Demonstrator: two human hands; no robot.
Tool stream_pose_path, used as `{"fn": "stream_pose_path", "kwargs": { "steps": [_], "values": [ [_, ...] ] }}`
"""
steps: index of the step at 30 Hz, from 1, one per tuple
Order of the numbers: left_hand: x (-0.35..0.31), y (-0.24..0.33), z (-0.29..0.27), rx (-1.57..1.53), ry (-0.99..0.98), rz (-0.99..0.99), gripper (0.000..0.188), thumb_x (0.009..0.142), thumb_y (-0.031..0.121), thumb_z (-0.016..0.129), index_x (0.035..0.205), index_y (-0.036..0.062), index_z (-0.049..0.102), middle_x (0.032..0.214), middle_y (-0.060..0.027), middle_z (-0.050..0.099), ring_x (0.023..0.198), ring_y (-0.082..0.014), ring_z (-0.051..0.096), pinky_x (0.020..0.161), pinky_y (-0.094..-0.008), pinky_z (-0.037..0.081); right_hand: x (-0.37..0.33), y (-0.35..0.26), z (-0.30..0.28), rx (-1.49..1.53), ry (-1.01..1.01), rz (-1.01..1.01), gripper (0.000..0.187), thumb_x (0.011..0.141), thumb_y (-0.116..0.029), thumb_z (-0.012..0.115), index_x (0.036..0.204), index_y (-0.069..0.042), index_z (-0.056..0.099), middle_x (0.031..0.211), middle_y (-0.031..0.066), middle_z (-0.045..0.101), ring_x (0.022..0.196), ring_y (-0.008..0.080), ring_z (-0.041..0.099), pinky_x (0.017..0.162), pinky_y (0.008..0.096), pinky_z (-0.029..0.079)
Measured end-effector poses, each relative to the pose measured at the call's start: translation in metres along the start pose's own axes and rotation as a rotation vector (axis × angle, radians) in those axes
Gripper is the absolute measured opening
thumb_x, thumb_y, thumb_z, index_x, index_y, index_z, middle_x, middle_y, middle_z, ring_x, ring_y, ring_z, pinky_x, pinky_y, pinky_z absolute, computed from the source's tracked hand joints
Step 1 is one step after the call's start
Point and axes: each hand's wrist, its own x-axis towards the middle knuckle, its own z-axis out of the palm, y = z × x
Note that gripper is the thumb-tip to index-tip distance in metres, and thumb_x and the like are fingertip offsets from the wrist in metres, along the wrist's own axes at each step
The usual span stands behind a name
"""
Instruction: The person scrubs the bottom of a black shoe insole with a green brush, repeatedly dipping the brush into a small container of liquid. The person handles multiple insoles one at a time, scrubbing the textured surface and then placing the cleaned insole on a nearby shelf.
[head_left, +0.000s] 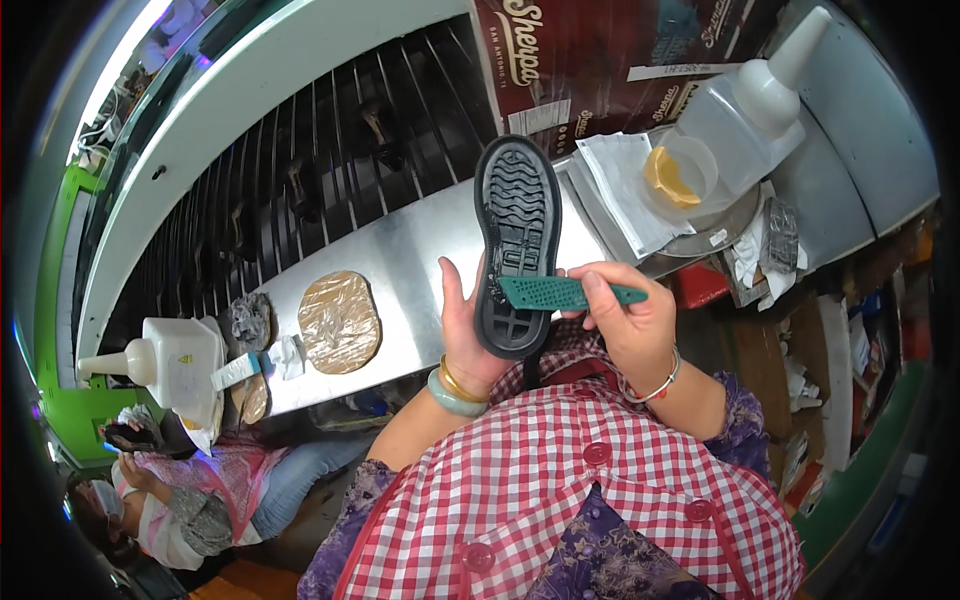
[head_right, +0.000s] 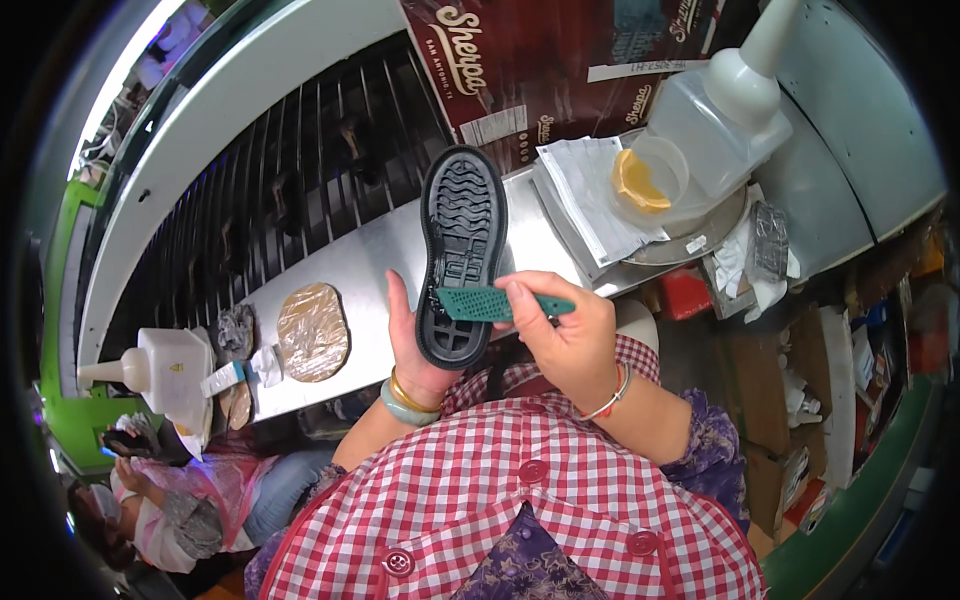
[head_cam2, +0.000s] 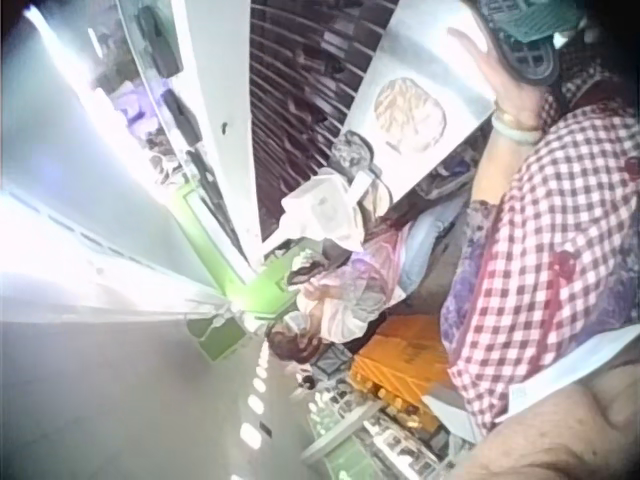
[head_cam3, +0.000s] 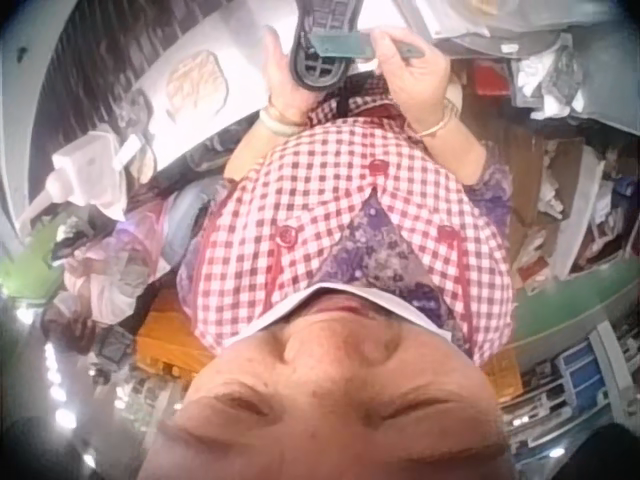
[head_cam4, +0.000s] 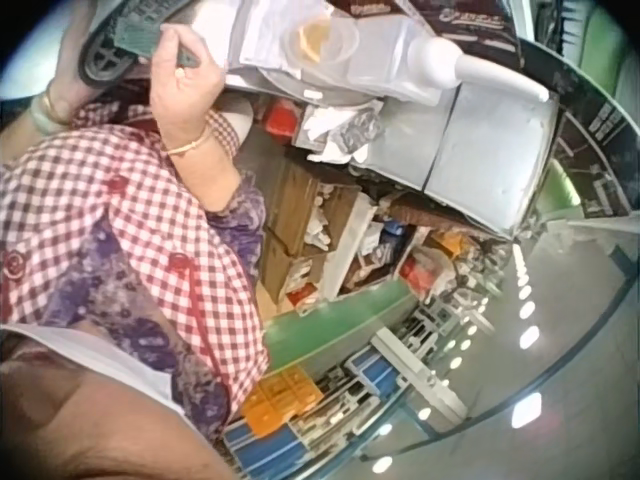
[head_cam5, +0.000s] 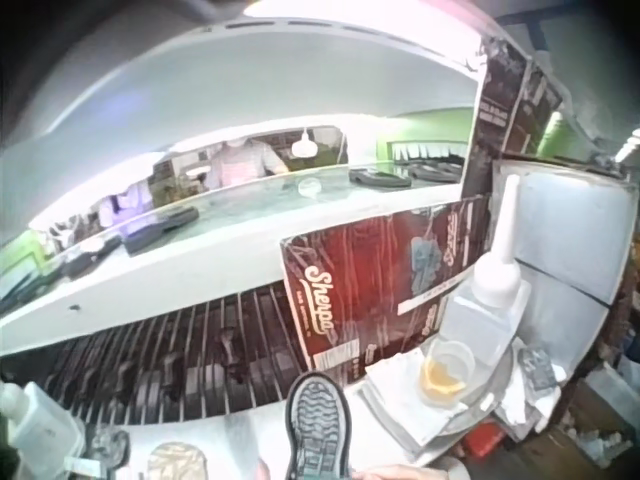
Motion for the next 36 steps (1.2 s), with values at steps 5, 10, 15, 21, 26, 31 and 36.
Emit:
{"fn": "stream_pose_path", "kwargs": {
  "steps": [5,10,15,21,26,31,36],
  "values": [
    [-0.003,0.001,0.007,-0.018,0.013,-0.011,0.082,0.086,0.071,0.019,0.138,0.009,0.031,0.128,-0.017,0.048,0.116,-0.0345,0.049,0.097,-0.0493,0.041,-0.006,-0.009,0.005,0.0,-0.094,0.004,0.016,0.091,-0.008,0.055,0.098,0.004,0.063,0.079,0.0068,0.065,0.068,0.0093,0.063,0.06,0.0195,0.05],
    [-0.009,0.008,-0.002,-0.008,-0.056,-0.092,0.086,0.084,0.073,0.019,0.14,0.0085,0.029,0.129,-0.0171,0.048,0.116,-0.0314,0.05,0.098,-0.0461,0.041,0.001,-0.02,-0.002,-0.008,-0.286,0.091,0.016,0.091,-0.008,0.055,0.098,0.005,0.062,0.082,0.0081,0.065,0.068,0.0105,0.063,0.062,0.0203,0.051],
    [-0.014,0.015,-0.001,0.082,-0.028,-0.241,0.089,0.084,0.075,0.018,0.141,0.0075,0.029,0.13,-0.0157,0.048,0.114,-0.0257,0.053,0.095,-0.0387,0.046,0.023,-0.036,-0.005,-0.011,-0.452,0.348,0.019,0.092,-0.015,0.056,0.097,0.001,0.063,0.083,0.0048,0.064,0.066,0.0079,0.063,0.052,0.0157,0.045],
    [-0.016,0.019,-0.002,0.276,-0.136,-0.419,0.094,0.082,0.076,0.011,0.137,0.0021,0.032,0.103,-0.0172,0.058,0.092,-0.0252,0.061,0.073,-0.0385,0.056,0.048,-0.046,0.007,-0.097,-0.653,0.485,0.019,0.089,-0.019,0.061,0.093,-0.001,0.063,0.073,0.004,0.063,0.055,0.0068,0.06,0.043,0.015,0.039],
    [-0.012,0.027,-0.009,0.369,-0.17,-0.474,0.087,0.084,0.074,0.014,0.135,0.0065,0.034,0.099,-0.0194,0.06,0.085,-0.0292,0.064,0.066,-0.0386,0.058,0.055,-0.043,0.02,-0.146,-0.739,0.505,0.018,0.088,-0.019,0.061,0.089,-0.001,0.063,0.066,0.0039,0.063,0.052,0.0065,0.059,0.041,0.0149,0.037],
    [-0.002,0.037,-0.013,0.489,-0.213,-0.477,0.089,0.082,0.076,0.018,0.131,0.0054,0.04,0.1,-0.0187,0.06,0.084,-0.0325,0.065,0.069,-0.0414,0.057,0.066,-0.039,0.026,-0.232,-0.805,0.521,0.018,0.087,-0.019,0.062,0.088,-0.002,0.064,0.072,0.0061,0.065,0.054,0.0074,0.06,0.043,0.0159,0.038],
    [-0.001,0.051,-0.021,0.396,-0.165,-0.668,0.101,0.077,0.081,0.023,0.132,-0.0013,0.04,0.11,-0.0185,0.059,0.091,-0.0329,0.064,0.074,-0.0459,0.056,0.07,-0.022,0.006,-0.169,-0.797,0.517,0.018,0.086,-0.021,0.062,0.087,-0.003,0.065,0.068,0.0058,0.065,0.051,0.0061,0.054,0.044,0.0181,0.037]
  ]
}}
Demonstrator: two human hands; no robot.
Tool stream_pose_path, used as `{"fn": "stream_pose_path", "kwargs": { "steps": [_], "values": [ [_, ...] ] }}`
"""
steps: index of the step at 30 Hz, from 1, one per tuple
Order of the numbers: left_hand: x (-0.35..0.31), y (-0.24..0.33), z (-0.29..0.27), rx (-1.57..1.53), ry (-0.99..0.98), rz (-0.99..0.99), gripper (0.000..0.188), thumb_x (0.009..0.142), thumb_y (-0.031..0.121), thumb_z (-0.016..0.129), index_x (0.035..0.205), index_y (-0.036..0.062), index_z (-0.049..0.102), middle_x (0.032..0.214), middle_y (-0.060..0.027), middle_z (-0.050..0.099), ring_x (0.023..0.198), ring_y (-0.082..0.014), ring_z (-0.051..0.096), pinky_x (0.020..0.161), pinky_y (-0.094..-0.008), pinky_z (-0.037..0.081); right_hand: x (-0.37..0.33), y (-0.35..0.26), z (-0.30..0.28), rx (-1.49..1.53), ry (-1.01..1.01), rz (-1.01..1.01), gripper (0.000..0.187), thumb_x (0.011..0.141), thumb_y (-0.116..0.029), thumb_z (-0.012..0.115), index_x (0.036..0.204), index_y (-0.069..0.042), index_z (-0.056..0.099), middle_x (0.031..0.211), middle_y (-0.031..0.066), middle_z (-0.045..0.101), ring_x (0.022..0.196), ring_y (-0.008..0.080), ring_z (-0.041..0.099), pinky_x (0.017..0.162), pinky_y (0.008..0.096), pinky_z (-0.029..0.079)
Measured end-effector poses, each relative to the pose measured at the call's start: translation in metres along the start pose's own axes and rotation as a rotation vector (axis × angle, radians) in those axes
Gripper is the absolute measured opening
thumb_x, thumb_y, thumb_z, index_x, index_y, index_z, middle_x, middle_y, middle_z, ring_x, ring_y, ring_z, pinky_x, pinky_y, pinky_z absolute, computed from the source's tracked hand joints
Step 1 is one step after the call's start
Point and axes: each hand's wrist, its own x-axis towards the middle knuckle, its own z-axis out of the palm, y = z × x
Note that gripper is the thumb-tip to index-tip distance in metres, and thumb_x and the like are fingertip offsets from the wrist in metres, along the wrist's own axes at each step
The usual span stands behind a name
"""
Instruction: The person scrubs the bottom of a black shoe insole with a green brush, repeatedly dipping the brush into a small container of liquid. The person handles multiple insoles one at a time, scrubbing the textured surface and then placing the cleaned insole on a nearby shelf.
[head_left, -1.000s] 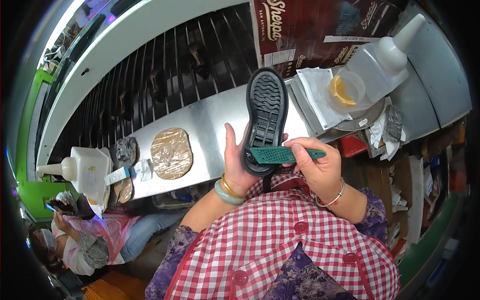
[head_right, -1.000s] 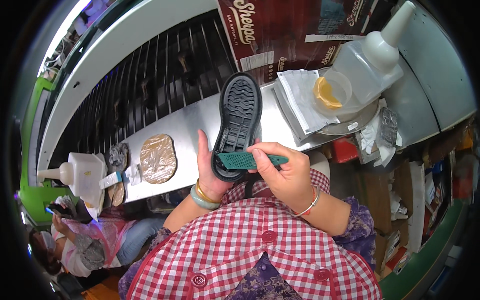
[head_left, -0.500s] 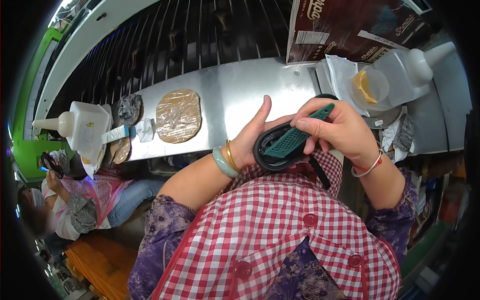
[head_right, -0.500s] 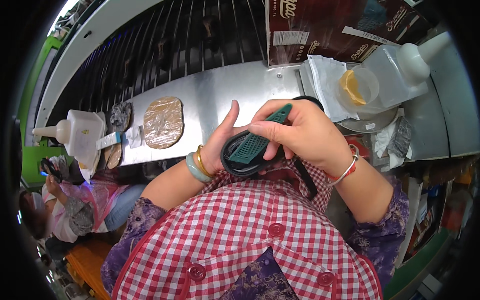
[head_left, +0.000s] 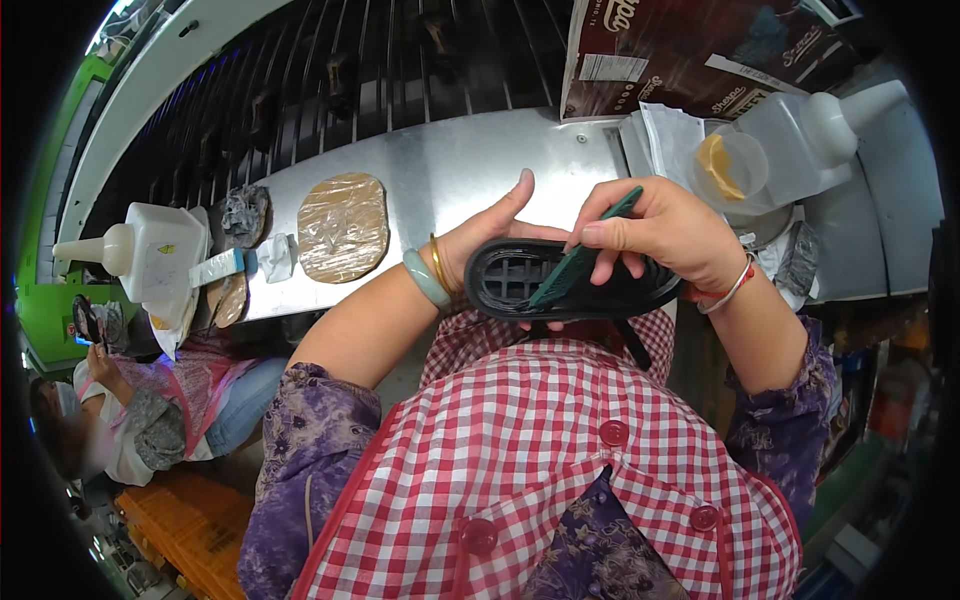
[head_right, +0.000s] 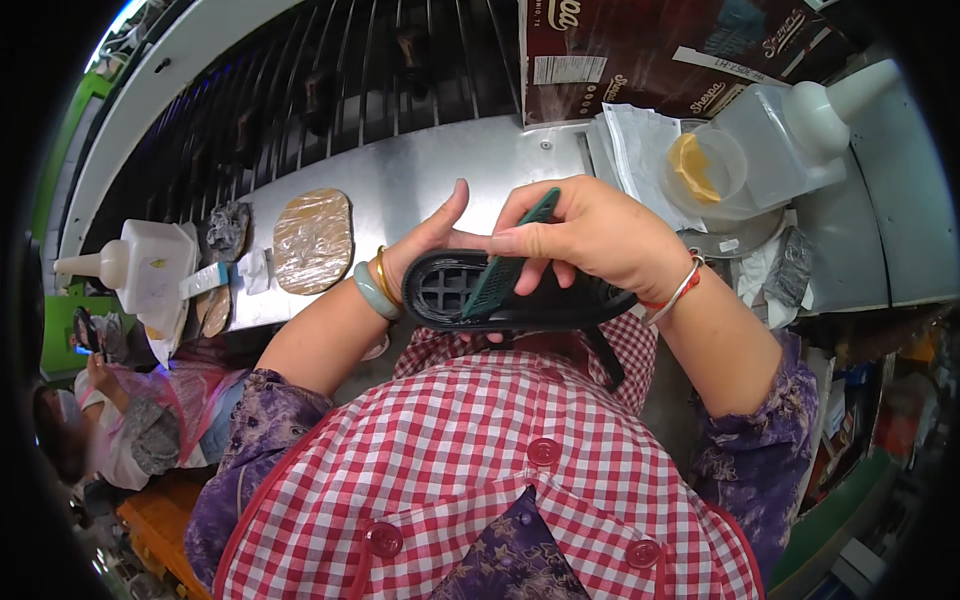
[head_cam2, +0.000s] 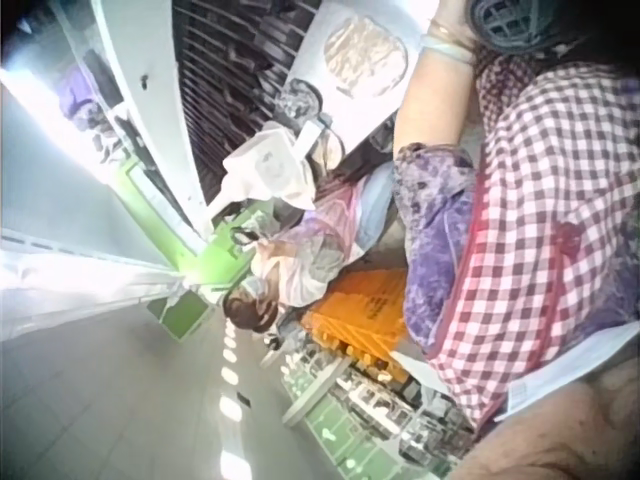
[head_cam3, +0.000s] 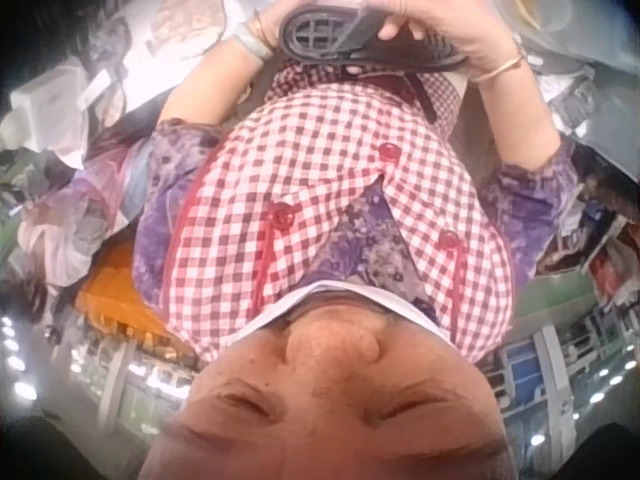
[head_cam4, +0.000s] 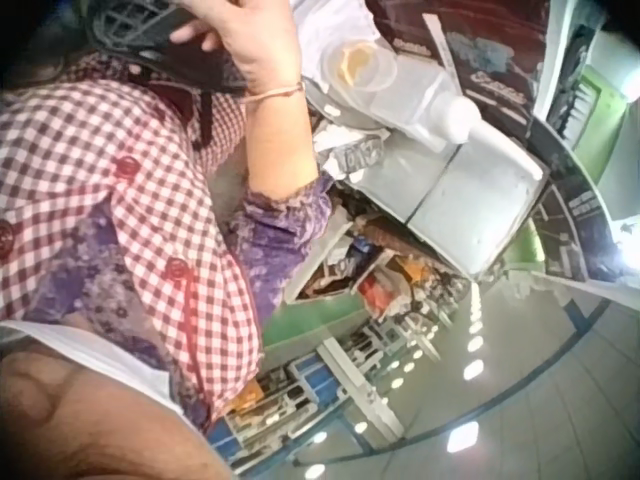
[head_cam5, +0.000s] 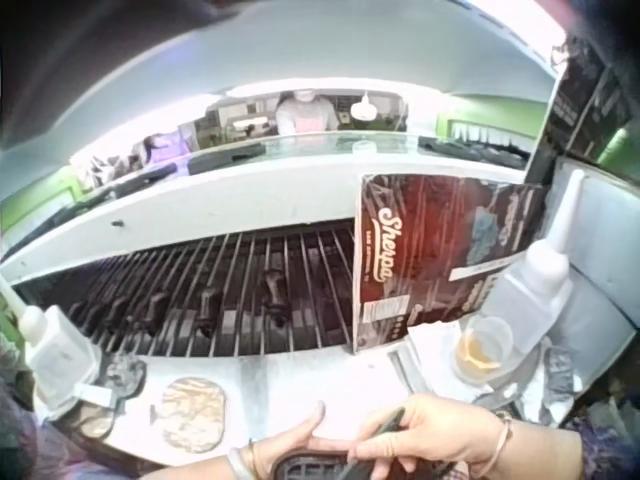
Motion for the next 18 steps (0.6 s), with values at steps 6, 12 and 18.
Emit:
{"fn": "stream_pose_path", "kwargs": {
  "steps": [6,12,18],
  "values": [
    [-0.009,0.01,-0.005,0.046,-0.028,-0.073,0.1,0.079,0.078,0.024,0.132,-0.0051,0.039,0.114,-0.0225,0.058,0.102,-0.0322,0.061,0.074,-0.0459,0.056,-0.025,0.015,-0.021,0.046,0.045,0.028,0.015,0.086,-0.015,0.063,0.088,-0.001,0.065,0.082,0.0058,0.066,0.064,0.0094,0.065,0.047,0.016,0.041],
    [-0.005,0.01,-0.008,-0.089,0.069,-0.047,0.078,0.091,0.059,0.035,0.134,-0.0047,0.036,0.124,-0.0228,0.052,0.108,-0.0334,0.058,0.088,-0.0472,0.05,-0.062,0.037,-0.035,0.134,0.195,0.054,0.015,0.087,-0.015,0.062,0.089,-0.001,0.066,0.08,0.0048,0.066,0.061,0.0077,0.062,0.047,0.015,0.04],
    [-0.038,0.028,-0.004,0.356,0.282,0.666,0.052,0.091,0.026,0.047,0.136,0.0031,0.037,0.134,-0.0203,0.044,0.12,-0.0348,0.047,0.099,-0.0553,0.038,-0.093,0.052,-0.084,0.177,0.963,-0.472,0.022,0.091,-0.023,0.058,0.094,-0.003,0.066,0.084,0.0023,0.065,0.063,0.0048,0.056,0.052,0.0168,0.039]
  ]
}}
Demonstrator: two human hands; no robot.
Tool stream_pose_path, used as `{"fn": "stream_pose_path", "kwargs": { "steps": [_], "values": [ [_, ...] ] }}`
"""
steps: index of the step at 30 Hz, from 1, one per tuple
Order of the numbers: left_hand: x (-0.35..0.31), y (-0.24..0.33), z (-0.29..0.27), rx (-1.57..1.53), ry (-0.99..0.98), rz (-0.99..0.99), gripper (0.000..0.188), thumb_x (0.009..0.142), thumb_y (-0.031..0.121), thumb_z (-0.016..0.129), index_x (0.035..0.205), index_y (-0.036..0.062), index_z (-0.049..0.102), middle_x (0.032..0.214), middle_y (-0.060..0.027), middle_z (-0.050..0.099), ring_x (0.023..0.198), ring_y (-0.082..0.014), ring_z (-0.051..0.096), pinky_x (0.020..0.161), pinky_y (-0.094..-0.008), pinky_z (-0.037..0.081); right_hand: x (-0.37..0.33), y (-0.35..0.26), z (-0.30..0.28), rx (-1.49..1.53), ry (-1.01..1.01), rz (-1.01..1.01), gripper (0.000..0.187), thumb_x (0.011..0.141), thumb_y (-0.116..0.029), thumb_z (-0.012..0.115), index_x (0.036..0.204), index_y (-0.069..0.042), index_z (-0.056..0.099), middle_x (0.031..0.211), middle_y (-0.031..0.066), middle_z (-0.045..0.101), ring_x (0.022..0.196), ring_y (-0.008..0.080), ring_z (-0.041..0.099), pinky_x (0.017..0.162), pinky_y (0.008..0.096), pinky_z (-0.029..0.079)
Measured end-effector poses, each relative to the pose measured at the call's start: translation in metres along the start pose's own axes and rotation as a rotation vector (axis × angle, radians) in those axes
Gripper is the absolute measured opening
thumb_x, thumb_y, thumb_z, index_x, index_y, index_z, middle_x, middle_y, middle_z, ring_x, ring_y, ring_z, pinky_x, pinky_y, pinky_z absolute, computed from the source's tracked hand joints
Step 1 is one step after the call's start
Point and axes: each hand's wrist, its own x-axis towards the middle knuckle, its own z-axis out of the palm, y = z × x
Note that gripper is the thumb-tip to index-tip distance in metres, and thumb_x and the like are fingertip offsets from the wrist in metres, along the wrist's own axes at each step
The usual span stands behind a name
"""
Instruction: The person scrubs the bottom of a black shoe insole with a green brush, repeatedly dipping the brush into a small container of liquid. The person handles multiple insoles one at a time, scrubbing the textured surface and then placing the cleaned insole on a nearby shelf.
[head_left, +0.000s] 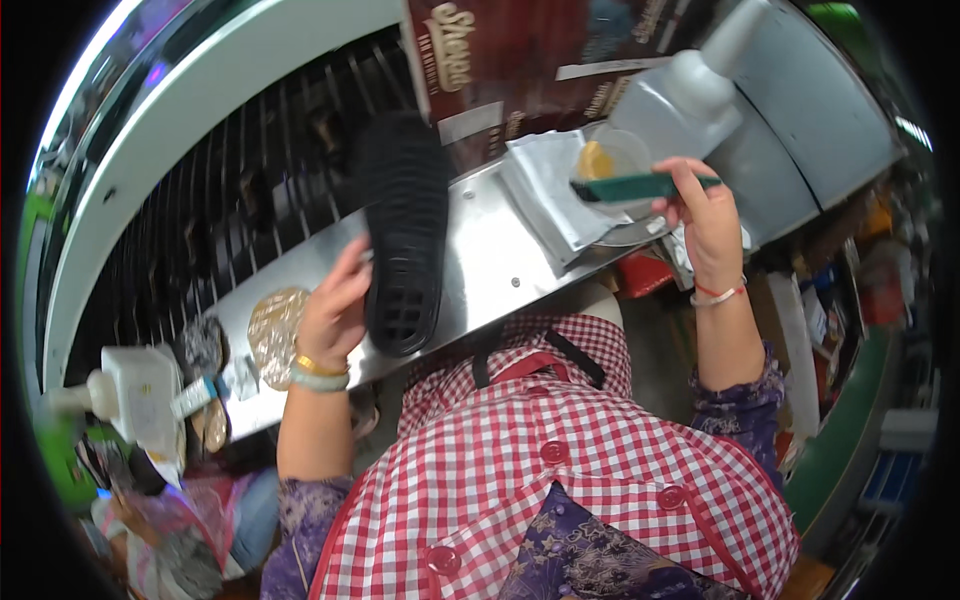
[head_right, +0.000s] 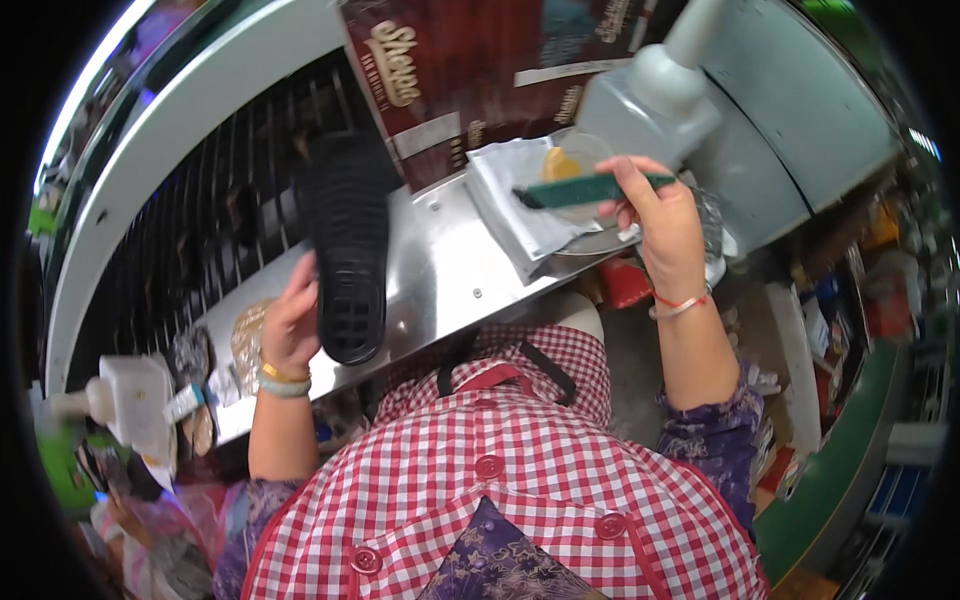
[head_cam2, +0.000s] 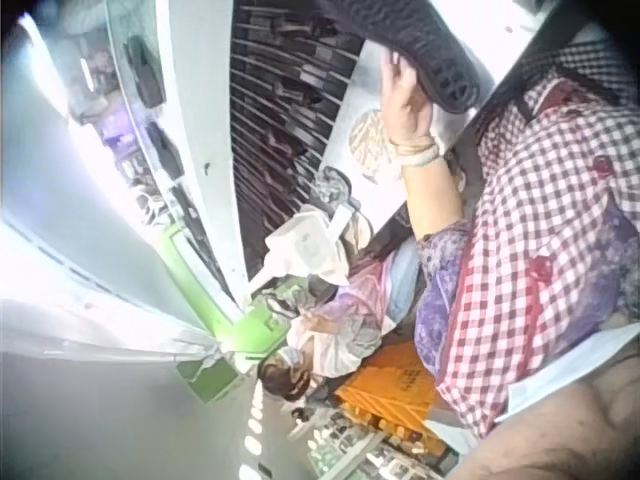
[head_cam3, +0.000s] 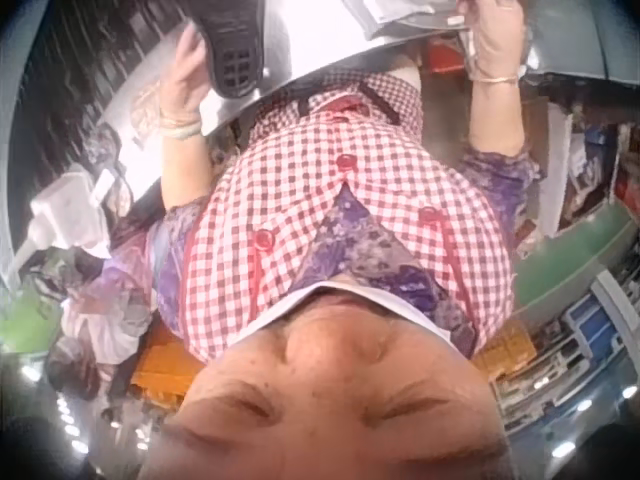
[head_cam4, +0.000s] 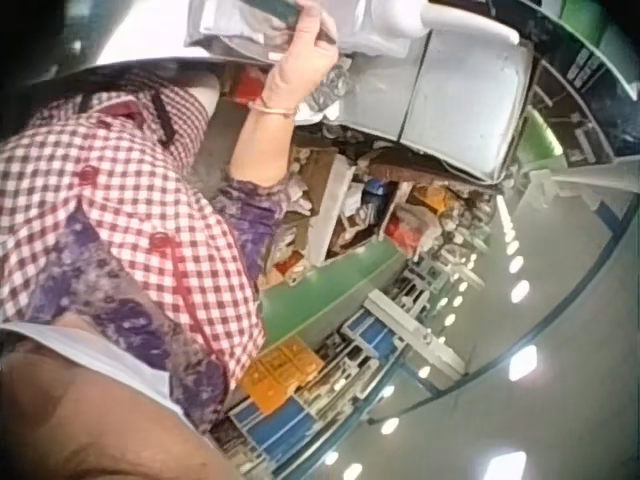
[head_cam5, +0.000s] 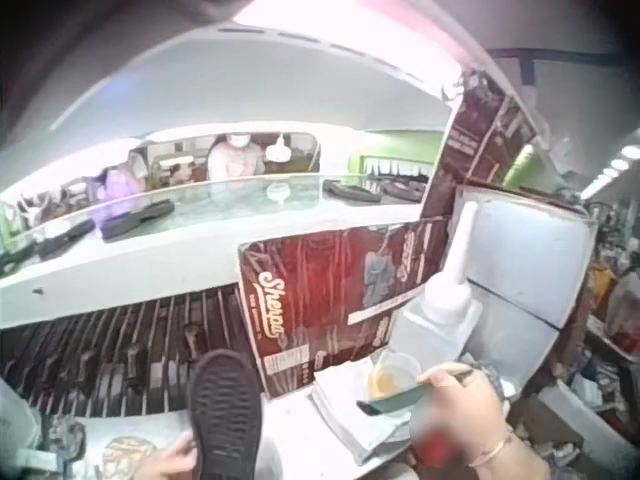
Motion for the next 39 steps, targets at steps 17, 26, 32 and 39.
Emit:
{"fn": "stream_pose_path", "kwargs": {
  "steps": [17,26,32,39],
  "values": [
    [-0.029,-0.097,0.026,-0.759,0.17,-0.2,0.061,0.095,0.054,0.027,0.131,0.0067,0.042,0.124,-0.0181,0.052,0.113,-0.042,0.051,0.075,-0.0428,0.055,0.026,0.045,-0.031,-0.291,0.235,0.061,0.027,0.088,-0.027,0.062,0.099,-0.002,0.066,0.081,0.0048,0.066,0.068,0.0089,0.064,0.05,0.0189,0.042],
    [-0.028,-0.099,0.037,-0.714,0.15,-0.264,0.067,0.088,0.06,0.039,0.134,0.0105,0.04,0.124,-0.0146,0.053,0.104,-0.0438,0.056,0.059,-0.0431,0.053,-0.013,0.036,0.011,0.314,0.158,0.134,0.028,0.093,-0.024,0.054,0.097,0.002,0.062,0.077,0.0064,0.064,0.061,0.0111,0.06,0.049,0.0187,0.043],
    [-0.022,-0.079,0.063,-0.77,0.069,-0.18,0.07,0.086,0.059,0.042,0.134,0.0082,0.038,0.124,-0.0161,0.051,0.1,-0.0486,0.055,0.055,-0.0476,0.053,-0.048,0.015,0.105,0.278,-0.012,-0.037,0.024,0.095,-0.018,0.051,0.102,0.002,0.061,0.081,0.0068,0.065,0.068,0.0109,0.064,0.055,0.0202,0.048],
    [-0.026,-0.077,0.071,-0.718,0.005,-0.19,0.075,0.084,0.062,0.043,0.134,0.0064,0.036,0.121,-0.0195,0.051,0.099,-0.0462,0.056,0.054,-0.0477,0.053,-0.055,0.016,0.124,0.227,-0.012,-0.061,0.021,0.094,-0.015,0.053,0.102,0.002,0.062,0.085,0.0065,0.066,0.071,0.0106,0.065,0.057,0.0196,0.049]
  ]
}}
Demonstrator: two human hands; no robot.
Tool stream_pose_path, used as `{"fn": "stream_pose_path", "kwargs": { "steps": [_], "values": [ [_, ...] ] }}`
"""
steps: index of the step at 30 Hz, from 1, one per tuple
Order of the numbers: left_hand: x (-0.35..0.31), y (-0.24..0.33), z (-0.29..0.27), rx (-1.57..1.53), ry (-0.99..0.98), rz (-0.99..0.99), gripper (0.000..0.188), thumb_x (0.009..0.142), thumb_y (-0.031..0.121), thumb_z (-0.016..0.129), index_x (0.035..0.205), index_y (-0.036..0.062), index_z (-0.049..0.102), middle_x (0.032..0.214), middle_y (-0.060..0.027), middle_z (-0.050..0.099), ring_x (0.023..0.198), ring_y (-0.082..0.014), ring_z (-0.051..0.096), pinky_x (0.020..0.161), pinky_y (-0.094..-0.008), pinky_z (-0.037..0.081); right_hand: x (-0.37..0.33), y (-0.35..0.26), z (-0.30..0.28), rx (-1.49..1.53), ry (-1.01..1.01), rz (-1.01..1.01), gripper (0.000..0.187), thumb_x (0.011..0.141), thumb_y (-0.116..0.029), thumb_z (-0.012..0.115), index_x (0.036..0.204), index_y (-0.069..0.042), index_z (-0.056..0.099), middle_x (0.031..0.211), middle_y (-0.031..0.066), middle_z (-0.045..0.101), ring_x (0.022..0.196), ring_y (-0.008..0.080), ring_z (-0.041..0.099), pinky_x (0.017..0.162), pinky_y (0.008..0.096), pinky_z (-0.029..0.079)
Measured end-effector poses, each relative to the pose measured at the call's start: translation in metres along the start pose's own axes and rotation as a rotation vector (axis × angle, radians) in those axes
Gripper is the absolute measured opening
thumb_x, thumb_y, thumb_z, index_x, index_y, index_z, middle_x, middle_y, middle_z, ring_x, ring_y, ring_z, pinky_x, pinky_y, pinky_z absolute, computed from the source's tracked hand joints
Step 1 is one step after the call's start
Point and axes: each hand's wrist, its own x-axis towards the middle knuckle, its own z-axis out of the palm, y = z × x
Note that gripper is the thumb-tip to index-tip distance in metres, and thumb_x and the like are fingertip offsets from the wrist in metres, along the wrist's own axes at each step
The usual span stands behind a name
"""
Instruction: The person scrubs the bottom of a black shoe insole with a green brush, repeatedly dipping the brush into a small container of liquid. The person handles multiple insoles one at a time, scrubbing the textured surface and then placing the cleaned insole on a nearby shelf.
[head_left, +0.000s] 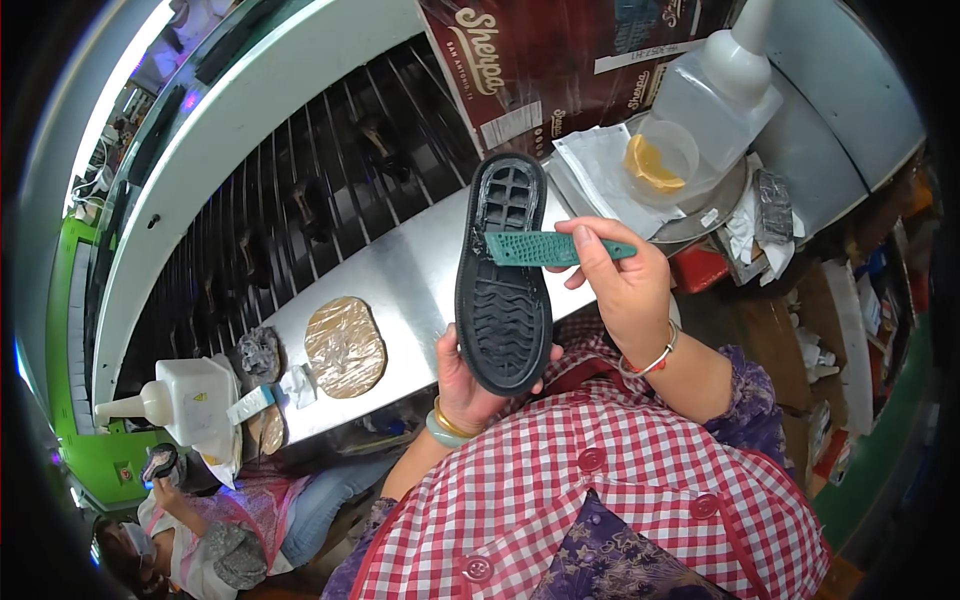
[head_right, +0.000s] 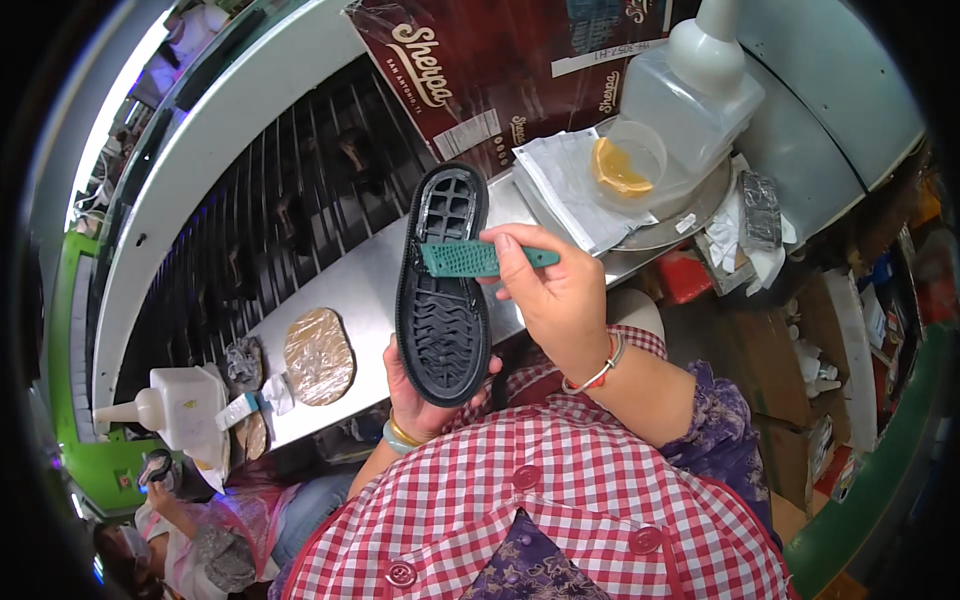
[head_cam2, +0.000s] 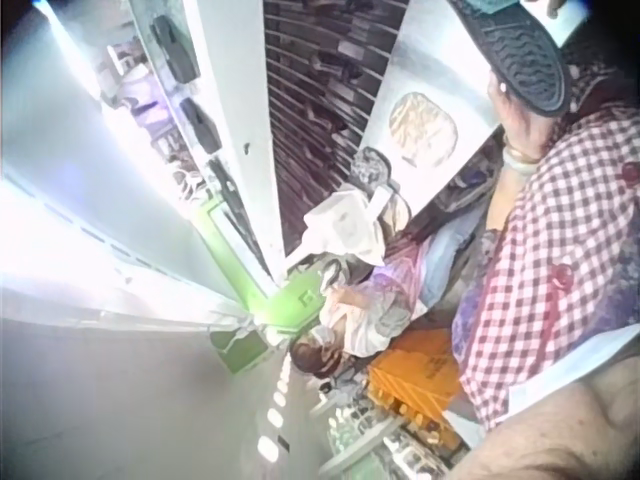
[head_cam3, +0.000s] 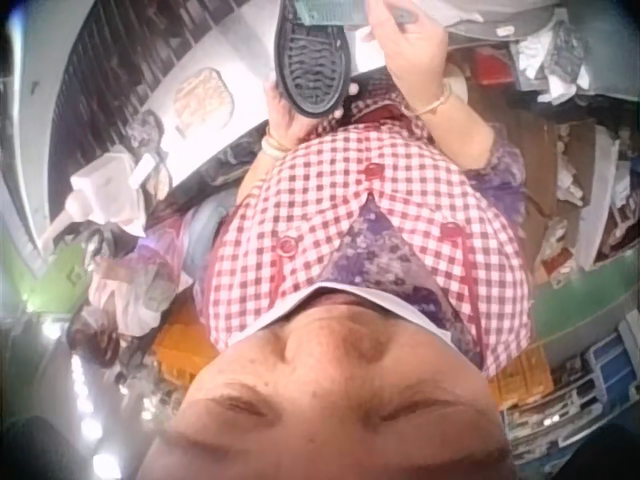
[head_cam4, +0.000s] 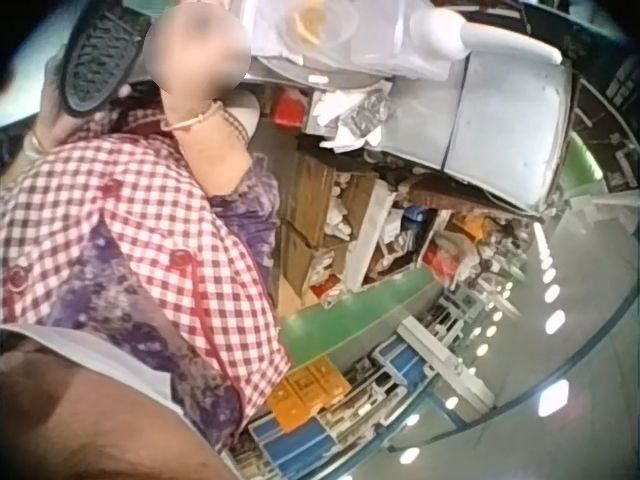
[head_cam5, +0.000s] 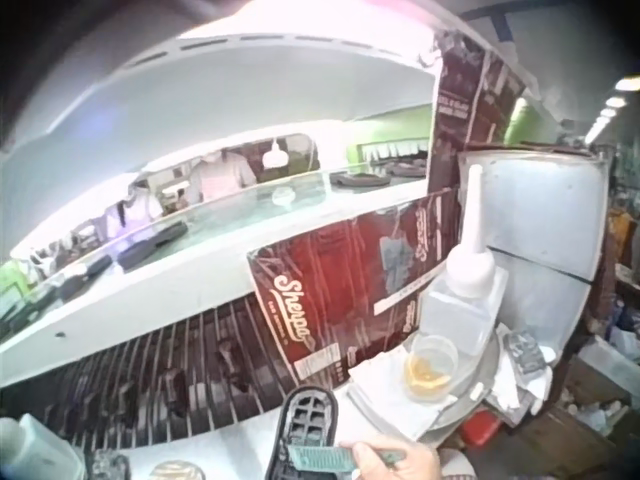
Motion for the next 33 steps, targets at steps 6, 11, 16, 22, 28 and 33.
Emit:
{"fn": "stream_pose_path", "kwargs": {
  "steps": [6,11,16,22,28,33],
  "values": [
    [0.01,0.003,0.001,-0.027,-0.089,0.03,0.073,0.088,0.059,0.037,0.136,0.004,0.033,0.123,-0.0214,0.048,0.104,-0.0425,0.055,0.064,-0.0433,0.057,-0.022,-0.005,0.009,-0.064,-0.096,0.1,0.019,0.093,-0.013,0.053,0.101,0.001,0.064,0.079,0.0054,0.065,0.068,0.0079,0.063,0.053,0.0186,0.049],
    [0.008,0.007,-0.001,0.022,-0.029,0.102,0.068,0.09,0.058,0.029,0.13,0.0038,0.041,0.119,-0.0198,0.053,0.1,-0.0331,0.058,0.064,-0.0405,0.057,-0.03,-0.006,0.012,-0.119,-0.167,0.088,0.018,0.092,-0.012,0.054,0.1,0.001,0.064,0.077,0.0058,0.065,0.066,0.0069,0.062,0.055,0.0181,0.048],
    [0.005,0.015,-0.01,0.066,0.017,0.102,0.068,0.092,0.06,0.023,0.126,0.0056,0.046,0.117,-0.0162,0.056,0.093,-0.0297,0.06,0.066,-0.0402,0.053,-0.035,-0.014,0.013,-0.073,-0.314,0.2,0.018,0.092,-0.009,0.052,0.1,0.003,0.063,0.083,0.0069,0.065,0.068,0.0082,0.063,0.058,0.0186,0.049],
    [-0.005,0.027,-0.009,0.109,0.042,0.001,0.07,0.092,0.061,0.019,0.123,0.0061,0.049,0.106,-0.0146,0.061,0.082,-0.0273,0.062,0.058,-0.0355,0.052,-0.016,-0.012,0.009,-0.053,-0.547,0.438,0.021,0.094,-0.014,0.051,0.105,0.001,0.061,0.085,0.0062,0.064,0.07,0.0085,0.064,0.049,0.0152,0.042],
    [-0.014,0.049,-0.03,0.222,0.096,-0.152,0.067,0.091,0.06,0.022,0.123,0.0081,0.049,0.1,-0.0161,0.061,0.073,-0.0255,0.064,0.04,-0.0321,0.052,0.0,-0.003,0.032,-0.079,-0.649,0.564,0.021,0.091,-0.014,0.055,0.103,0.003,0.061,0.087,0.0088,0.065,0.066,0.0125,0.065,0.046,0.0169,0.045],
    [-0.02,0.085,-0.045,0.263,0.144,-0.258,0.063,0.092,0.057,0.026,0.123,0.0065,0.048,0.092,-0.015,0.064,0.053,-0.0248,0.064,0.034,-0.0296,0.051,0.014,0.02,0.056,-0.049,-0.706,0.633,0.023,0.09,-0.015,0.057,0.102,0.004,0.063,0.091,0.0101,0.066,0.066,0.0113,0.065,0.046,0.0174,0.044]
  ]
}}
